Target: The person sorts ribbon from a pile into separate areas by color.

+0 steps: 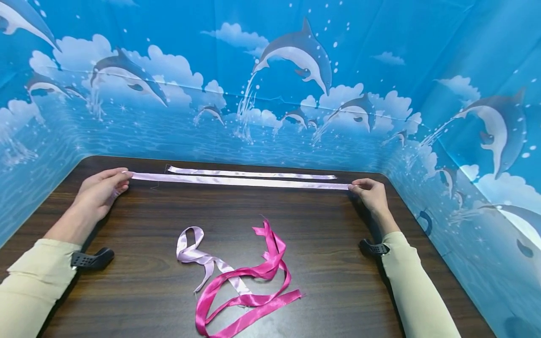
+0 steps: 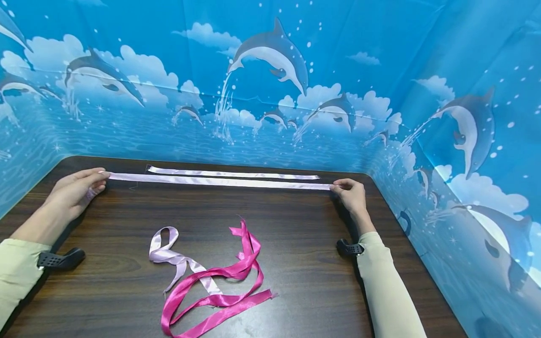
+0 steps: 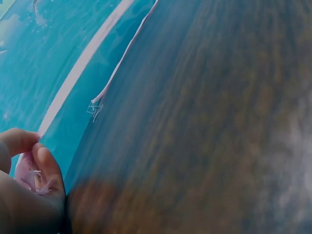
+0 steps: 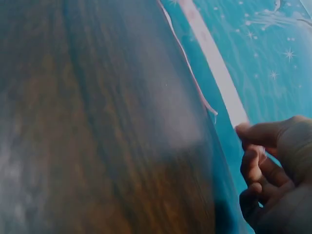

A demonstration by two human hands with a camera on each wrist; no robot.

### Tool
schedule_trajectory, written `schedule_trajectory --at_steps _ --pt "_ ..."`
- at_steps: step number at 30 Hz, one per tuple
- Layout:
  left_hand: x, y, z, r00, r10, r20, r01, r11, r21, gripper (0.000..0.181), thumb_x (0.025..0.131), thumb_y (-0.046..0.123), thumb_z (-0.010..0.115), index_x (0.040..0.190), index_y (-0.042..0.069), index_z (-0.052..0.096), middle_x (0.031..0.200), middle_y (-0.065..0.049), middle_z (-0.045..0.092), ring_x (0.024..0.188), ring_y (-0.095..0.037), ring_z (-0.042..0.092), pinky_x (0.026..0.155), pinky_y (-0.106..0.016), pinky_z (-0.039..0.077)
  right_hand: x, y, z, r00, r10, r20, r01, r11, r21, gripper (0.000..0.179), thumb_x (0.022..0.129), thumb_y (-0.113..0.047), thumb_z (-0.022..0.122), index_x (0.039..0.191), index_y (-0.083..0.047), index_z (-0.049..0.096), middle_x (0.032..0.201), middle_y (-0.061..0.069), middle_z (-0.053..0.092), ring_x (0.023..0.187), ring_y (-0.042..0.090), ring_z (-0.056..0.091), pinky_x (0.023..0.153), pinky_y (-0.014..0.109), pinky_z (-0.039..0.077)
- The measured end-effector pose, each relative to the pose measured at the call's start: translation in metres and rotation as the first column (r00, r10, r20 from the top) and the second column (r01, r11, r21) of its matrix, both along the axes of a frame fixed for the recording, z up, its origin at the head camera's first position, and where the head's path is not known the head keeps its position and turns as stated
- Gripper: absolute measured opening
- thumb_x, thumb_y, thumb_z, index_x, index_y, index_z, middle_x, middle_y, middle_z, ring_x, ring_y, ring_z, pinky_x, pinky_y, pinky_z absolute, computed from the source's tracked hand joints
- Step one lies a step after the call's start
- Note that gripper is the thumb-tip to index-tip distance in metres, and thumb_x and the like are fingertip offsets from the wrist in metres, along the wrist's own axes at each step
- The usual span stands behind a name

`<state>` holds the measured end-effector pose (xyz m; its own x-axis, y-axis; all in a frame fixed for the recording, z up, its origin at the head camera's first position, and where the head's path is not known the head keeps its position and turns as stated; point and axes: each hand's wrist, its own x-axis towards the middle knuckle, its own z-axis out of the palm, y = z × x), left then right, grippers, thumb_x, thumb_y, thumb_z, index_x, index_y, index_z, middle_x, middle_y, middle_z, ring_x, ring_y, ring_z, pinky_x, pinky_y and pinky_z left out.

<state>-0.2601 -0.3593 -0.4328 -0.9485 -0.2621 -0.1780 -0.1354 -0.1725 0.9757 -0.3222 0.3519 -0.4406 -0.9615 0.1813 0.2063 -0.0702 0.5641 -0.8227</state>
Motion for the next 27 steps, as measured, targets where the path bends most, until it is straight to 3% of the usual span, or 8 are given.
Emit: schedule_trajectory --at_steps 2,4,7,10,13,19,22,27 --pt "-0.002 0.003 -0.001 1.000 -0.012 0.015 0.014 0.991 -0.133 0.043 0.095 0.028 0.075 0.131 0.009 0.062 0.098 0.013 0.064 0.082 -0.003 0.063 0.071 -0.018 0.053 -0.002 0.001 -0.001 1.000 -0.003 -0.015 0.003 0.999 0.039 0.026 0.091 -0.019 0.081 0.104 0.002 0.073 0.090 0.011 0.069 0.071 0.014 0.058 0.058 0.024 0.048" --pt "-0.004 0.006 -0.003 0.999 -0.013 0.032 0.022 0.961 -0.277 0.055 0.096 0.031 0.073 0.140 0.003 0.054 0.100 0.012 0.060 0.082 -0.002 0.062 0.071 -0.018 0.053 -0.003 0.003 -0.001 1.000 -0.013 -0.024 0.015 0.997 0.080 0.024 0.090 -0.017 0.080 0.102 0.002 0.073 0.089 0.013 0.069 0.071 0.016 0.058 0.058 0.024 0.048" --pt "-0.007 0.012 -0.005 0.999 -0.007 0.038 0.024 0.885 -0.465 0.061 0.098 0.037 0.069 0.141 -0.003 0.052 0.101 0.009 0.058 0.078 0.000 0.060 0.068 -0.018 0.053 -0.002 0.004 -0.001 0.999 -0.047 -0.020 0.050 0.988 0.149 0.023 0.091 -0.018 0.080 0.101 0.002 0.073 0.089 0.014 0.069 0.077 0.020 0.054 0.062 0.027 0.045" --pt "-0.009 0.018 -0.007 1.000 -0.004 0.018 0.013 0.825 -0.565 0.059 0.097 0.039 0.069 0.136 -0.005 0.056 0.098 0.005 0.060 0.074 0.000 0.060 0.065 -0.018 0.053 -0.003 0.006 -0.002 0.996 -0.081 -0.023 0.084 0.977 0.198 0.022 0.091 -0.018 0.079 0.100 0.001 0.073 0.090 0.014 0.069 0.082 0.024 0.051 0.068 0.031 0.040" --pt "-0.009 0.021 -0.007 1.000 -0.002 -0.008 -0.004 0.777 -0.629 0.055 0.097 0.038 0.069 0.130 -0.005 0.059 0.093 0.003 0.062 0.071 -0.003 0.059 0.061 -0.019 0.052 -0.005 0.006 -0.004 0.996 -0.084 -0.040 0.091 0.970 0.226 0.021 0.092 -0.018 0.078 0.100 0.001 0.073 0.091 0.015 0.070 0.084 0.026 0.053 0.071 0.034 0.039" --pt "-0.009 0.021 -0.005 1.000 0.005 -0.021 -0.018 0.731 -0.682 0.048 0.095 0.037 0.072 0.122 -0.002 0.064 0.087 0.005 0.063 0.069 -0.006 0.059 0.059 -0.023 0.052 -0.009 0.003 -0.005 0.994 -0.085 -0.067 0.098 0.967 0.234 0.022 0.092 -0.018 0.078 0.101 0.001 0.072 0.092 0.017 0.069 0.086 0.029 0.054 0.076 0.038 0.040" --pt "-0.010 0.020 -0.005 0.999 0.002 -0.033 -0.025 0.697 -0.716 0.047 0.094 0.038 0.073 0.119 -0.001 0.065 0.088 0.004 0.064 0.067 -0.006 0.060 0.058 -0.023 0.051 -0.011 0.002 -0.005 0.993 -0.092 -0.069 0.105 0.969 0.223 0.024 0.092 -0.017 0.078 0.105 0.002 0.070 0.094 0.018 0.068 0.090 0.031 0.054 0.082 0.042 0.041" --pt "-0.012 0.018 -0.008 0.999 -0.013 -0.047 -0.028 0.642 -0.766 0.047 0.095 0.038 0.071 0.118 -0.002 0.066 0.098 -0.008 0.066 0.065 -0.004 0.059 0.056 -0.022 0.049 -0.012 0.001 -0.011 0.994 -0.103 -0.034 0.108 0.978 0.180 0.030 0.092 -0.016 0.076 0.114 0.002 0.068 0.099 0.017 0.066 0.095 0.031 0.054 0.090 0.043 0.040"
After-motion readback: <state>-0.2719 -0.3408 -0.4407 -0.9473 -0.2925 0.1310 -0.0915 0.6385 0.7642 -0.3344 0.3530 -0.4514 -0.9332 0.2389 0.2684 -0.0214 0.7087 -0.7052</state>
